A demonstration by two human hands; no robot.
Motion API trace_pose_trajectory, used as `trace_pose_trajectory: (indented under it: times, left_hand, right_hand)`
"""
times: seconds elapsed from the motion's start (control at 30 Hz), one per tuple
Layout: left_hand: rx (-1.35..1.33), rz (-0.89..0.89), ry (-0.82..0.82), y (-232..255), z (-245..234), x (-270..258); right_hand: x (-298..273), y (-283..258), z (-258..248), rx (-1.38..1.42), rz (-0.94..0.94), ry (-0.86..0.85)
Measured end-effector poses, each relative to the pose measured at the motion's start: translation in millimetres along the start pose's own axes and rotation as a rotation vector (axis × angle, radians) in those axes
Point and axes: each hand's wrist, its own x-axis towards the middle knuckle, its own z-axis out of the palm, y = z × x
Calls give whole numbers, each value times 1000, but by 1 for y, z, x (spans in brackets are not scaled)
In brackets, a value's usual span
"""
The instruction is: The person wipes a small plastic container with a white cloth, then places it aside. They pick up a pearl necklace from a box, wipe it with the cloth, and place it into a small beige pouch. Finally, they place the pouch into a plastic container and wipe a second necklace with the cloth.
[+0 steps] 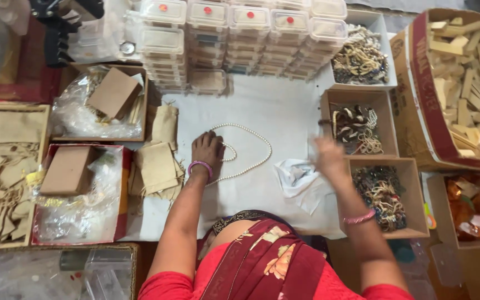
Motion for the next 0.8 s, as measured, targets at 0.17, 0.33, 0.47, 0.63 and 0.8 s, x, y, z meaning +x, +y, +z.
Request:
trace_pose_trajectory:
  times: [0.17, 0.33, 0.47, 0.63, 0.8]
  left_hand:
    - [-3, 134, -15, -8, 25, 25]
    - [-170, 312, 150, 65, -45, 52]
    - [-238, 459, 240, 87, -72, 78]
    - [-225, 366, 289, 46, -89, 74]
    - [-93, 298, 62, -13, -45, 31]
  right_hand:
    - [-39, -91, 11, 207, 63, -300]
    - [-37, -113, 42, 441, -84, 72]
    - [-22, -150, 2, 436, -425, 162]
    - [-3, -82, 41, 270, -400, 45]
    - [36, -22, 22, -180, -153, -183]
